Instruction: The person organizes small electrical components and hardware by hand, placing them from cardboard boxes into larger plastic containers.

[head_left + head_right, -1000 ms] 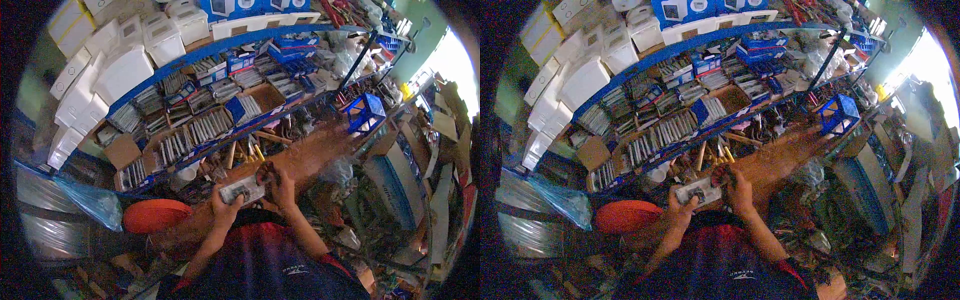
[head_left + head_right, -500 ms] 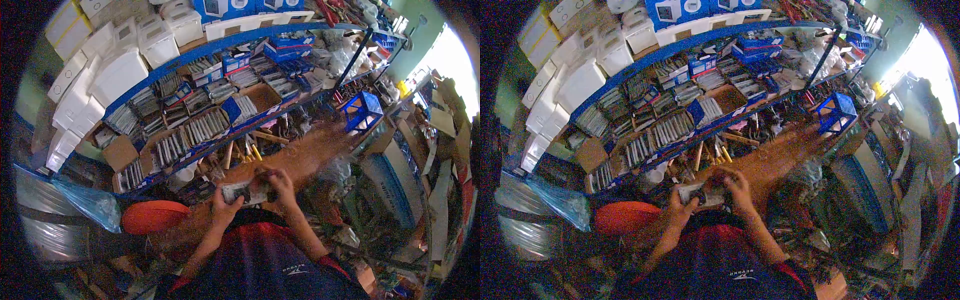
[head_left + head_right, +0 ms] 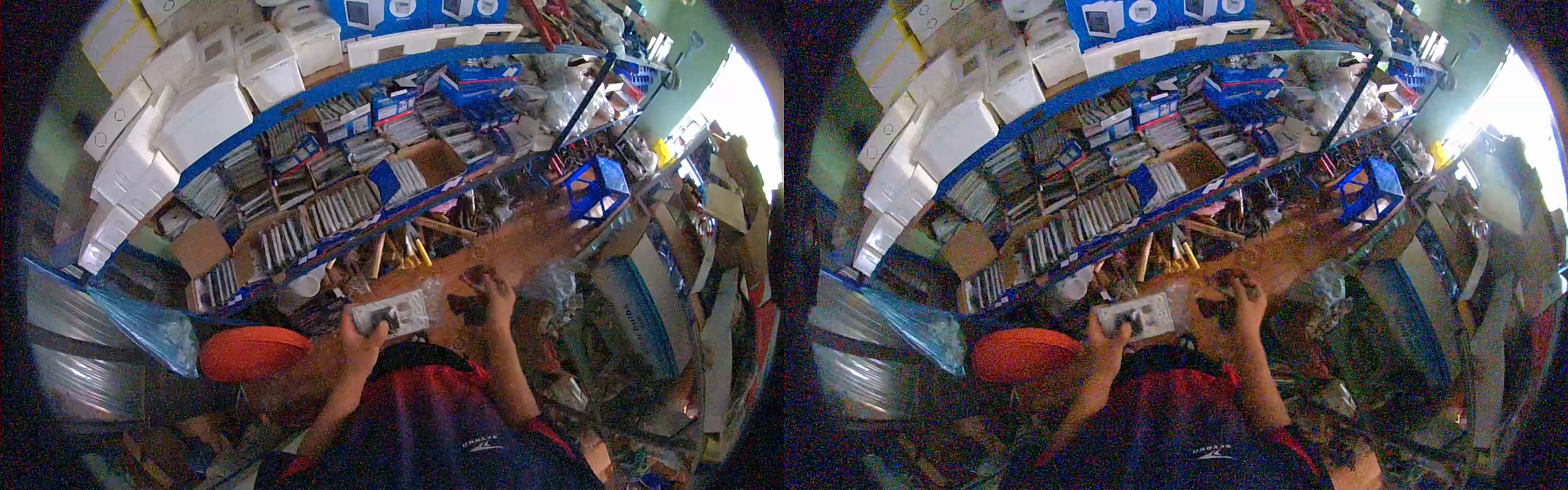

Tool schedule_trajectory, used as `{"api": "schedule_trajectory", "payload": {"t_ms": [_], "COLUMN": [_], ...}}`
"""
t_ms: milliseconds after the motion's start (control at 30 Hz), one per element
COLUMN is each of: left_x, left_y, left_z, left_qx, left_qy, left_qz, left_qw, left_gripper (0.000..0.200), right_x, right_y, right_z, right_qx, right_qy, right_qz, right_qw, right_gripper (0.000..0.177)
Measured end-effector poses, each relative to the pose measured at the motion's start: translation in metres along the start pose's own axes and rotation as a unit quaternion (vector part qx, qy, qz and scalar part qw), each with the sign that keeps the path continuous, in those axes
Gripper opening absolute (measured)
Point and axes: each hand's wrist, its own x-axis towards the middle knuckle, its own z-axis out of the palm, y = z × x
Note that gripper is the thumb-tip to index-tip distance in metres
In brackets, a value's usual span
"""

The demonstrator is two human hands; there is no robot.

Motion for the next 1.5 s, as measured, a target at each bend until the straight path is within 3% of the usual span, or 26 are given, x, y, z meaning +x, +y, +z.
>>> {"api": "schedule_trajectory", "payload": {"t_ms": [67,133,167,233,267,400,567,667,700,800,867,933,1000,1033,1100,1167,1200,1267,1300,1367,1400,1433,1500], "left_x": [0.004,0.002,0.002,0.001,-0.002,0.001,-0.008,-0.007,-0.007,-0.005,0.001,0.003,0.005,0.006,0.009,0.004,0.001,-0.007,-0.007,-0.011,-0.01,-0.008,-0.009], "left_y": [-0.01,-0.005,-0.004,-0.006,-0.009,-0.012,-0.001,0.005,0.004,0.008,0.018,0.027,0.033,0.033,0.004,-0.031,-0.049,-0.003,0.006,0.001,0.015,0.042,0.043], "left_z": [-0.005,0.002,0.004,0.01,0.016,0.013,0.027,0.026,0.025,0.018,0.009,0.006,0.011,0.013,0.01,-0.003,-0.01,-0.011,-0.013,-0.013,-0.007,0.004,0.005], "left_qx": [-0.011,-0.009,0.006,0.033,0.045,-0.036,0.013,0.012,0.008,0.027,0.107,0.208,0.321,0.315,0.439,0.438,0.437,0.317,0.267,0.212,0.252,0.29,0.299], "left_qy": [0.034,0.05,0.046,0.051,0.062,0.0,0.039,0.016,0.004,0.009,-0.009,-0.026,-0.055,-0.09,-0.173,-0.186,-0.193,-0.175,-0.17,-0.197,-0.2,-0.202,-0.188], "left_qz": [-0.008,-0.031,-0.052,-0.072,-0.072,-0.086,-0.049,-0.019,-0.008,0.02,0.027,0.019,0.001,-0.039,0.085,0.123,0.142,0.032,-0.005,-0.016,-0.02,-0.025,-0.011], "left_qw": [0.999,0.998,0.998,0.996,0.994,0.996,0.998,1.0,1.0,0.999,0.994,0.978,0.946,0.944,0.877,0.871,0.867,0.931,0.949,0.957,0.947,0.935,0.935], "left_gripper": [0.055,0.056,0.057,0.059,0.061,0.069,0.064,0.06,0.058,0.054,0.049,0.047,0.046,0.051,0.056,0.06,0.061,0.061,0.061,0.059,0.057,0.055,0.051], "right_x": [-0.015,-0.067,-0.077,-0.06,-0.054,-0.078,-0.071,-0.066,-0.061,-0.044,-0.043,-0.045,-0.043,-0.069,-0.092,-0.102,-0.099,-0.087,-0.085,-0.081,-0.077,-0.072,-0.063], "right_y": [-0.022,-0.095,-0.103,-0.017,0.013,-0.015,-0.013,-0.041,-0.031,-0.039,-0.065,-0.065,-0.049,-0.079,-0.082,-0.066,-0.068,-0.075,-0.076,-0.075,-0.075,-0.07,-0.055], "right_z": [0.001,0.031,0.039,0.042,0.045,0.063,0.06,0.054,0.049,0.031,0.02,0.022,0.023,0.043,0.078,0.098,0.097,0.096,0.094,0.082,0.076,0.072,0.065], "right_qx": [0.207,0.401,0.415,0.191,0.073,-0.052,-0.227,-0.278,-0.193,-0.204,-0.202,-0.209,-0.225,-0.206,-0.227,-0.361,-0.328,-0.254,-0.252,-0.25,-0.25,-0.218,-0.196], "right_qy": [-0.068,-0.153,-0.201,-0.226,-0.232,-0.203,-0.123,-0.148,-0.143,-0.055,-0.005,-0.024,-0.099,-0.199,-0.304,-0.333,-0.367,-0.437,-0.44,-0.444,-0.444,-0.471,-0.465], "right_qz": [0.117,0.223,0.25,0.134,0.073,-0.055,-0.23,-0.176,-0.162,-0.227,-0.211,-0.237,-0.307,-0.245,-0.327,-0.297,-0.236,-0.114,-0.124,-0.14,-0.149,-0.098,-0.152], "right_qw": [0.969,0.876,0.851,0.946,0.967,0.976,0.938,0.933,0.957,0.951,0.956,0.949,0.919,0.926,0.865,0.819,0.838,0.855,0.853,0.849,0.848,0.849,0.85], "right_gripper": [0.029,0.032,0.034,0.028,0.026,0.026,0.024,0.018,0.015,0.026,0.029,0.033,0.038,0.046,0.038,0.038,0.038,0.039,0.038,0.036,0.034,0.038,0.039]}}
